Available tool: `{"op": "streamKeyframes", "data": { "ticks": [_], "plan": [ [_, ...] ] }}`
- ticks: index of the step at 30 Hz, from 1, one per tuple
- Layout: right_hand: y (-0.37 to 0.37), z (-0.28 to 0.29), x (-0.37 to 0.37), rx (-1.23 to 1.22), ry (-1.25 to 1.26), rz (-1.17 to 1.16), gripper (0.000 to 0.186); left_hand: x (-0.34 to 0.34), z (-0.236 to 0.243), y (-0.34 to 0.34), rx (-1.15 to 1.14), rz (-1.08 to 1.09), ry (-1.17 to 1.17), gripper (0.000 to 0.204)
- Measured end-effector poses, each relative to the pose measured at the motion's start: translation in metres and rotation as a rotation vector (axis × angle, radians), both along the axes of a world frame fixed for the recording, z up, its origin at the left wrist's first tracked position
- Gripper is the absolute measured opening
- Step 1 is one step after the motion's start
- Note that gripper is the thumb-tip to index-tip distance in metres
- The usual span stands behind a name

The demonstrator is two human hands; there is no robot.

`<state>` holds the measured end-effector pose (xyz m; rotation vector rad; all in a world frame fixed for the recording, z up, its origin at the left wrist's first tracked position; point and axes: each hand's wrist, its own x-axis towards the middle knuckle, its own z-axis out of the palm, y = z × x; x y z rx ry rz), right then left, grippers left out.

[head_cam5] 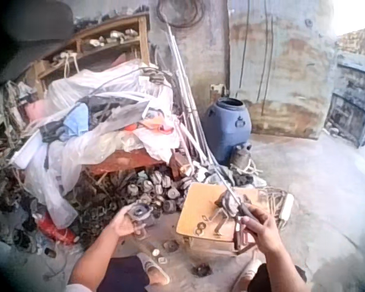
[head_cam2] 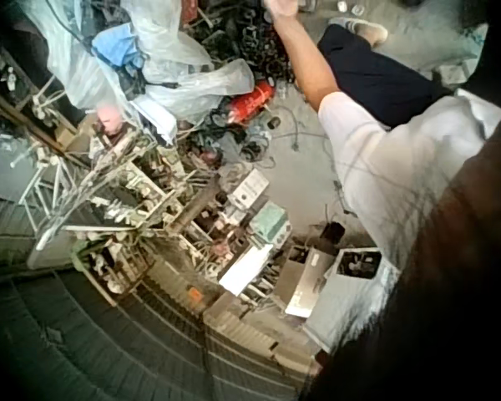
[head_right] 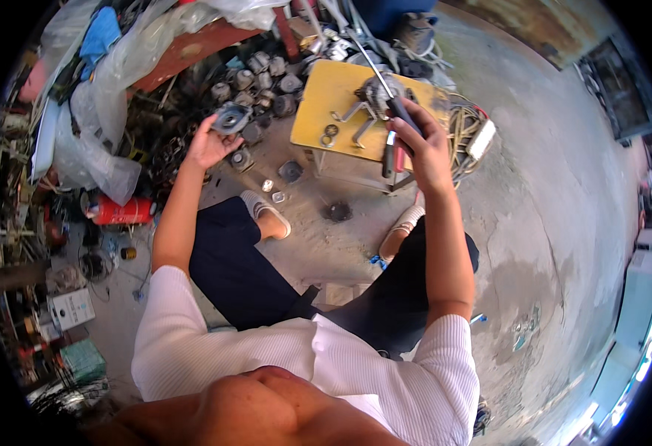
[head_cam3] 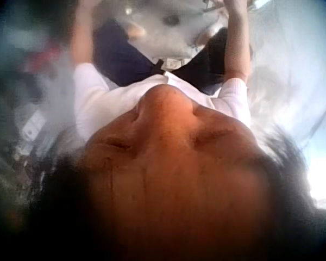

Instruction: The person unscrews and removes a metal component from an appliance motor housing using a screwdriver, then handles and disassembles other internal motor components by hand and with a wrench.

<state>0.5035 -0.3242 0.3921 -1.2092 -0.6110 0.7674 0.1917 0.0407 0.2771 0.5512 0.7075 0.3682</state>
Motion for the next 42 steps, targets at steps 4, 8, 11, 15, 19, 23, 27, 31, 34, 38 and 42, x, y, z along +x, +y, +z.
{"op": "streamKeyframes", "data": {
  "ticks": [4,8,11,15,19,23,27,31,34,38,42],
  "plan": [
    [0.003,0.005,-0.003,0.052,0.045,-0.011,0.043,0.021,0.045,-0.037,-0.102,0.03,-0.409,0.063],
    [0.005,0.005,-0.009,-0.046,0.021,-0.017,0.041,0.079,0.088,-0.089,-0.065,0.163,-0.434,0.085],
    [0.005,0.009,-0.015,-0.078,-0.073,0.046,0.041,0.104,0.095,-0.102,-0.163,-0.058,-0.738,0.104],
    [0.006,0.021,-0.033,-0.133,-0.194,0.105,0.046,0.115,0.098,-0.113,-0.351,-0.148,-0.86,0.083],
    [0.007,0.022,-0.039,-0.157,-0.47,0.103,0.044,0.124,0.103,-0.111,-0.25,-0.081,-0.72,0.06],
    [0.008,0.022,-0.046,-0.182,-0.658,0.058,0.042,0.124,0.106,-0.11,-0.176,-0.094,-0.768,0.076],
    [0.007,0.015,-0.054,-0.162,-0.613,0.053,0.039,0.127,0.111,-0.113,-0.176,-0.136,-0.844,0.087],
    [0.007,0.019,-0.056,-0.217,-0.605,0.096,0.04,0.13,0.117,-0.12,-0.14,-0.094,-0.797,0.091],
    [0.008,0.015,-0.057,-0.189,-0.585,0.088,0.04,0.133,0.118,-0.122,-0.105,-0.094,-0.795,0.093],
    [0.007,0.011,-0.056,-0.21,-0.514,0.084,0.04,0.135,0.121,-0.126,-0.053,-0.089,-0.774,0.095],
    [0.006,0.006,-0.053,-0.177,-0.594,0.083,0.042,0.139,0.124,-0.133,0.095,-0.076,-0.701,0.095]
  ]
}}
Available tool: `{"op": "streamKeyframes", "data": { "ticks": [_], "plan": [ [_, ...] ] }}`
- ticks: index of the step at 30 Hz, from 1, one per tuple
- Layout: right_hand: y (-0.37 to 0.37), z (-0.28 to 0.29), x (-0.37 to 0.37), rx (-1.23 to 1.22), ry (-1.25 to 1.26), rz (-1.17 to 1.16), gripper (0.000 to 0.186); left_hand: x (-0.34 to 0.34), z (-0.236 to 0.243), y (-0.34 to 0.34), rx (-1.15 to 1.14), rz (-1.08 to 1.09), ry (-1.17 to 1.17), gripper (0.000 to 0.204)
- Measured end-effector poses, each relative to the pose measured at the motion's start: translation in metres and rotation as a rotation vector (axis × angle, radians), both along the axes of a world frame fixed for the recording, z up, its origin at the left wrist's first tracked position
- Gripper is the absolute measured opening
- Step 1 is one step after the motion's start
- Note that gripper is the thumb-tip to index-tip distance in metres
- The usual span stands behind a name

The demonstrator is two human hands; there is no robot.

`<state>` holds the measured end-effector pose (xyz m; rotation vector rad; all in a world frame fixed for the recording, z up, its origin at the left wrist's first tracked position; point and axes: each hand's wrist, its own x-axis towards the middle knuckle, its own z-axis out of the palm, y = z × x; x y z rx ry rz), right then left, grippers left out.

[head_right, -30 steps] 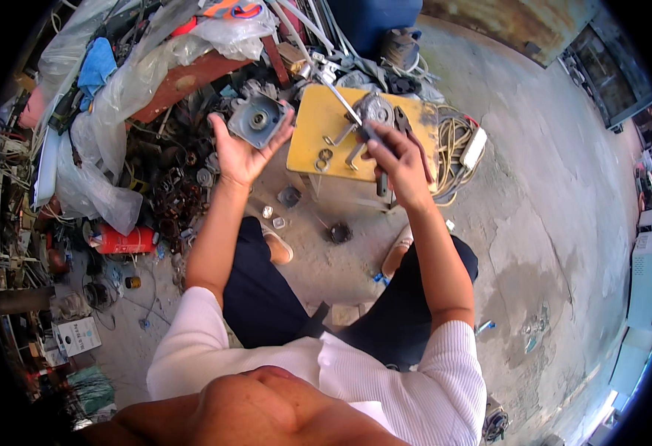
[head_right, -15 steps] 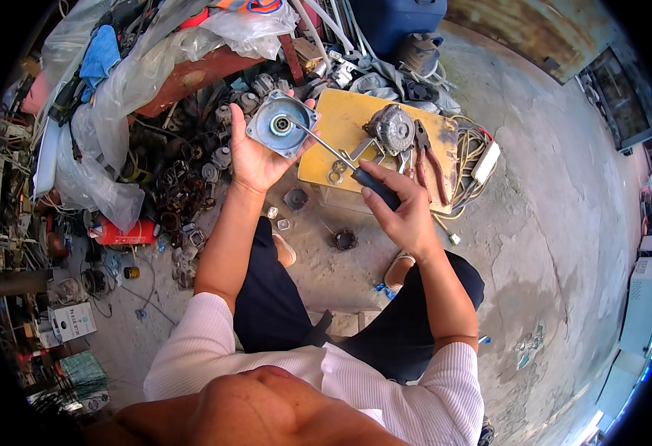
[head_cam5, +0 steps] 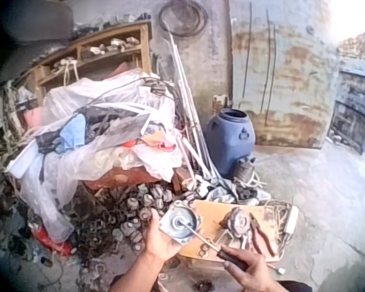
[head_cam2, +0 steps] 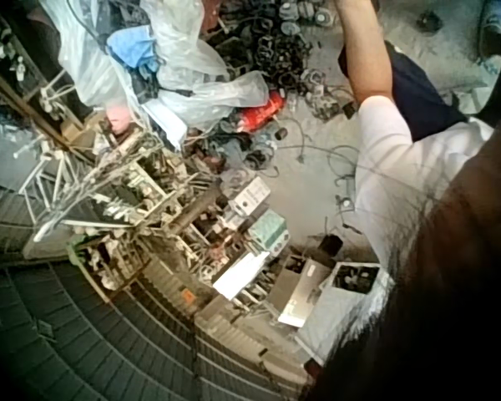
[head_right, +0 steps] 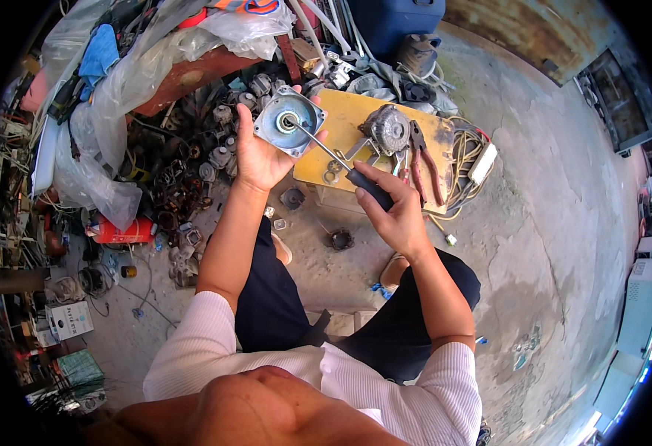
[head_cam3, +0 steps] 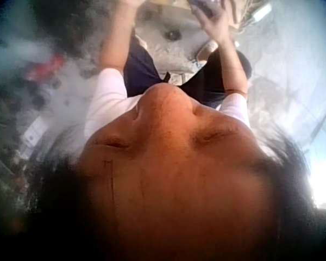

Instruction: The person unscrews and removes a metal component from an appliance motor housing using a screwdriver, then handles and disassembles other internal motor components by hand and with a wrench.

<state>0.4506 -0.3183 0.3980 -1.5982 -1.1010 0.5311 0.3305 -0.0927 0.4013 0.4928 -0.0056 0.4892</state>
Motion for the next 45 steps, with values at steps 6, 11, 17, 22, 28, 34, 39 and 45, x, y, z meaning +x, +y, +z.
{"op": "streamKeyframes", "data": {
  "ticks": [6,11,17,22,28,34,39,45],
  "plan": [
    [-0.002,0.0,-0.008,-0.009,0.277,0.017,0.041,0.007,-0.008,0.0,0.316,0.19,0.099,0.096],
    [0.001,0.008,-0.012,-0.028,1.098,0.329,0.053,0.008,-0.008,0.004,0.292,0.208,0.057,0.101],
    [0.003,0.002,-0.019,0.028,1.534,0.474,0.057,0.009,-0.01,0.005,0.307,0.155,0.031,0.101],
    [0.003,0.01,-0.025,-0.017,1.433,0.435,0.056,0.012,-0.013,0.001,0.286,0.153,0.051,0.088],
    [0.004,0.012,-0.033,-0.025,1.415,0.366,0.055,0.014,-0.011,-0.002,0.355,0.179,0.094,0.081],
    [0.006,0.013,-0.036,-0.062,1.274,0.355,0.055,0.016,-0.012,-0.005,0.263,0.207,0.073,0.075],
    [0.007,0.006,-0.043,-0.092,1.048,0.3,0.054,0.019,-0.012,-0.007,0.276,0.267,0.149,0.068],
    [0.012,-0.001,-0.048,-0.109,0.888,0.25,0.052,0.02,-0.017,-0.008,0.241,0.316,0.19,0.062]
  ]
}}
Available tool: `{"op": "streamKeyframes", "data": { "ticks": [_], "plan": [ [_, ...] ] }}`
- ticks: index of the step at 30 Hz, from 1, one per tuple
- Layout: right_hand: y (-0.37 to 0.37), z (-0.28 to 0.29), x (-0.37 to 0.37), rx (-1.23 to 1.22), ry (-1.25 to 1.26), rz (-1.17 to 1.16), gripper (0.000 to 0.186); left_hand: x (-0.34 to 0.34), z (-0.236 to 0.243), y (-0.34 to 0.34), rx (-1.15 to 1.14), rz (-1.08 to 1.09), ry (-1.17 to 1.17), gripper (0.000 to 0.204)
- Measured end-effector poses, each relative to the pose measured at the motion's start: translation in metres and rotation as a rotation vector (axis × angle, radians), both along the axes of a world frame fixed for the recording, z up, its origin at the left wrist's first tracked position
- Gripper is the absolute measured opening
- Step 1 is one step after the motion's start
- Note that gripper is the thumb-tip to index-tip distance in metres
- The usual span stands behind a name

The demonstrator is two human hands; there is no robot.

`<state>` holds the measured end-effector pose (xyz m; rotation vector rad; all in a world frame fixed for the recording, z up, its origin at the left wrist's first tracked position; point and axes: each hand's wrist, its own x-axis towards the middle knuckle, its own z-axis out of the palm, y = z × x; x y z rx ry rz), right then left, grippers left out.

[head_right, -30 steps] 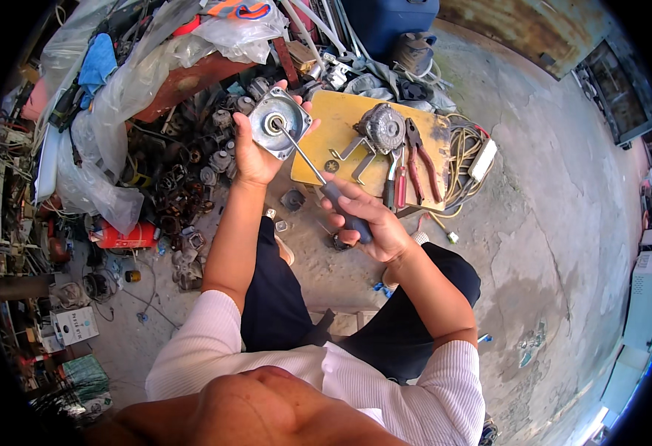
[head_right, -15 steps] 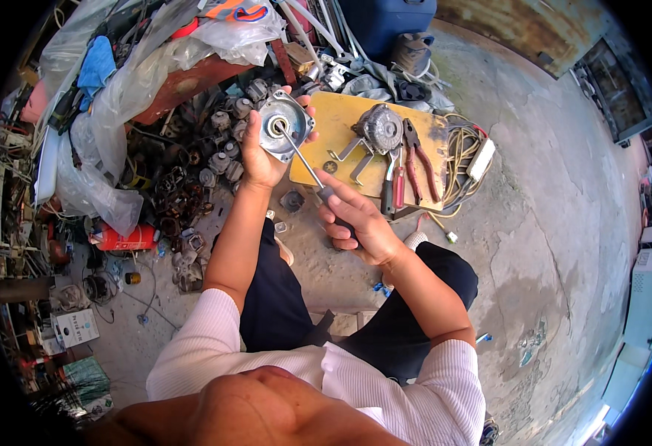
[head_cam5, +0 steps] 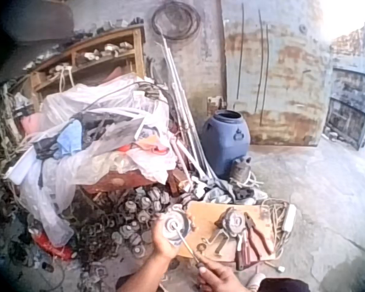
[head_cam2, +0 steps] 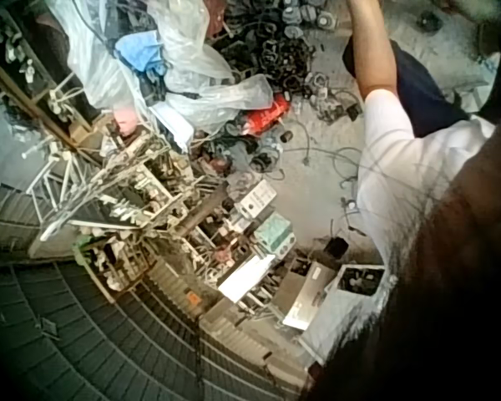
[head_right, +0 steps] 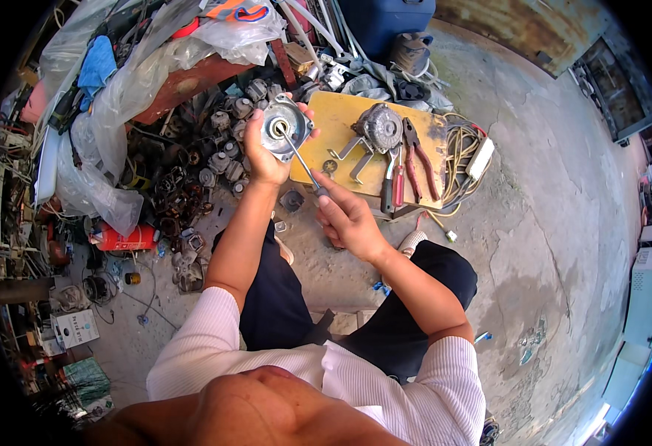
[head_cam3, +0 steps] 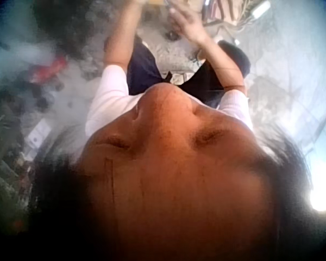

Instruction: The person unscrews and removes a metal component from an appliance motor housing using a screwdriver, then handles and disassembles other internal motor components by hand and with a wrench.

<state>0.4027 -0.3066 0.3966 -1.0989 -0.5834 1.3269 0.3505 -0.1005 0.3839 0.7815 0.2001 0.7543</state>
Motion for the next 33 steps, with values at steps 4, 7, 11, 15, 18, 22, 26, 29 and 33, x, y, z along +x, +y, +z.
{"op": "streamKeyframes", "data": {
  "ticks": [4,7,11,15,18,22,26,29,33],
  "plan": [
    [0.003,-0.009,-0.003,0.002,-0.115,-0.01,0.052,0.002,0.0,-0.002,-0.046,0.018,0.007,0.059],
    [0.005,-0.013,-0.006,0.013,-0.241,-0.043,0.051,0.002,-0.003,-0.002,-0.055,0.032,0.013,0.057],
    [0.006,-0.015,-0.009,0.019,-0.407,-0.088,0.049,0.002,-0.004,-0.002,-0.071,0.029,0.015,0.056],
    [0.007,-0.021,-0.008,0.014,-0.616,-0.129,0.047,0.001,-0.007,-0.002,-0.083,0.035,0.025,0.054],
    [0.007,-0.027,-0.005,0.106,-1.12,-0.226,0.048,0.004,-0.011,-0.004,-0.095,0.068,0.119,0.052],
    [0.009,-0.029,0.003,0.161,-1.081,-0.242,0.05,0.005,-0.015,-0.002,-0.152,0.069,0.154,0.05],
    [0.008,-0.017,0.012,0.09,-1.124,-0.169,0.05,0.002,-0.016,0.001,-0.208,0.022,0.113,0.05],
    [0.006,-0.009,0.011,0.046,-1.165,-0.13,0.049,-0.001,-0.016,0.008,-0.261,-0.032,0.078,0.049],
    [0.003,0.0,0.015,0.086,-1.143,-0.183,0.046,-0.009,-0.012,0.021,-0.386,-0.095,0.057,0.05]
  ]
}}
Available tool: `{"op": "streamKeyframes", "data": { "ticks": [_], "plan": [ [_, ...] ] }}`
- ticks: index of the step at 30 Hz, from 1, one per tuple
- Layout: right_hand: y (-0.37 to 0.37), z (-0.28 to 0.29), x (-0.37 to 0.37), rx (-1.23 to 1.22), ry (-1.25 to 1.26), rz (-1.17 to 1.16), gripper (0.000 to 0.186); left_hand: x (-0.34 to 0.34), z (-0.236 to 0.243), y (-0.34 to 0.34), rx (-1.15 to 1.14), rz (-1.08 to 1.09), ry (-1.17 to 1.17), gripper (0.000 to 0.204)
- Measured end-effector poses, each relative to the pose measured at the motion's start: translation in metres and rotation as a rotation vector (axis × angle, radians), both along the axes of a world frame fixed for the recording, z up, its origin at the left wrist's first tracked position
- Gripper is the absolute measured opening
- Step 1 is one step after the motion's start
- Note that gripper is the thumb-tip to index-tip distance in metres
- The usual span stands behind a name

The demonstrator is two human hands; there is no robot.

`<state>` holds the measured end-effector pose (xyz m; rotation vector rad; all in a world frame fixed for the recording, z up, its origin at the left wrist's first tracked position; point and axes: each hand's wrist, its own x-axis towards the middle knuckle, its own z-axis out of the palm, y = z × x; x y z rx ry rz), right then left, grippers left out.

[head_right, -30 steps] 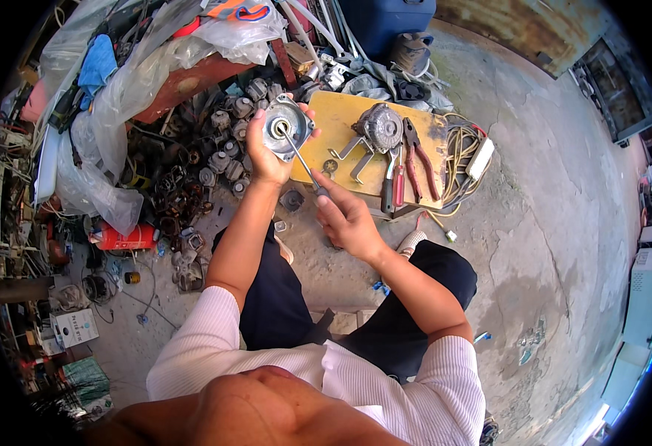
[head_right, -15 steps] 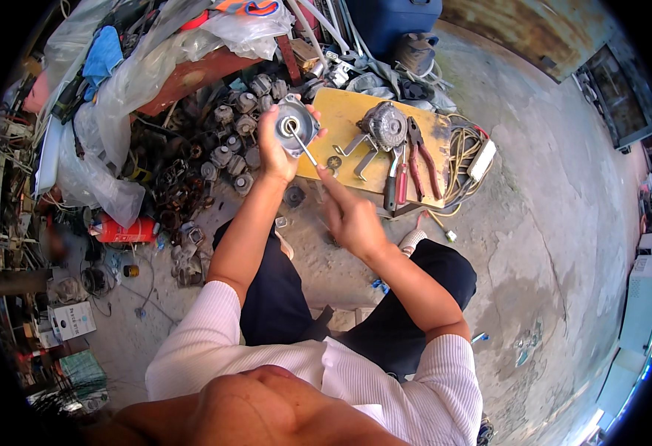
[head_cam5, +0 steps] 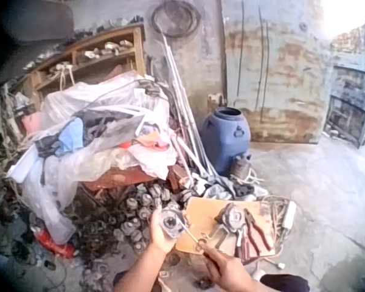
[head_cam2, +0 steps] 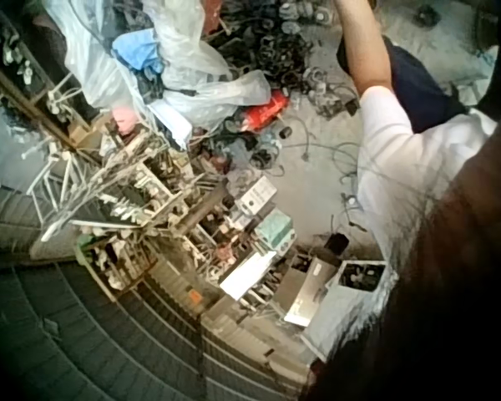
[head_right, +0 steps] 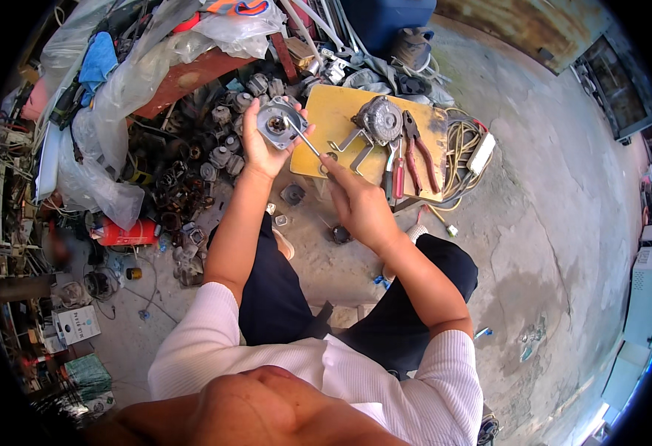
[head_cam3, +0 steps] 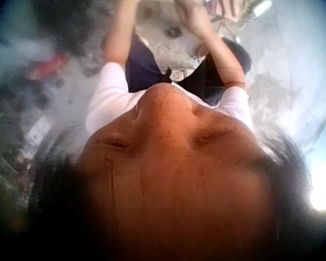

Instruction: The person unscrews and removes a metal component from an appliance motor housing using a screwdriver, then handles and disassembles other internal motor components by hand and with a wrench.

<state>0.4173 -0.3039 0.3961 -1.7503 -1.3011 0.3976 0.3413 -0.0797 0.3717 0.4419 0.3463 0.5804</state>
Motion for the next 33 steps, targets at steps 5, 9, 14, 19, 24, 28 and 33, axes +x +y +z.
{"op": "streamKeyframes", "data": {
  "ticks": [5,9,14,19,24,28,33],
  "plan": [
    [-0.011,0.013,0.018,-0.095,0.156,0.012,0.045,-0.006,-0.004,0.004,0.035,-0.083,-0.01,0.052],
    [-0.025,0.022,0.027,-0.16,0.228,0.01,0.042,-0.011,-0.01,0.001,0.02,-0.149,-0.01,0.053],
    [-0.041,0.028,0.039,-0.25,0.144,0.061,0.042,-0.019,-0.017,0.004,-0.011,-0.213,0.012,0.053],
    [-0.047,0.029,0.04,-0.407,-0.071,0.091,0.038,-0.025,-0.016,0.005,0.049,-0.157,0.139,0.052],
    [-0.038,0.013,0.032,-0.442,-0.22,-0.042,0.036,-0.015,-0.017,-0.004,0.081,-0.166,0.2,0.047],
    [-0.04,0.012,0.033,-0.443,-0.268,-0.047,0.036,-0.015,-0.015,-0.005,0.051,-0.212,0.157,0.05],
    [-0.038,0.009,0.03,-0.304,-0.334,-0.038,0.035,-0.018,-0.017,-0.007,-0.111,-0.396,-0.015,0.059]
  ]
}}
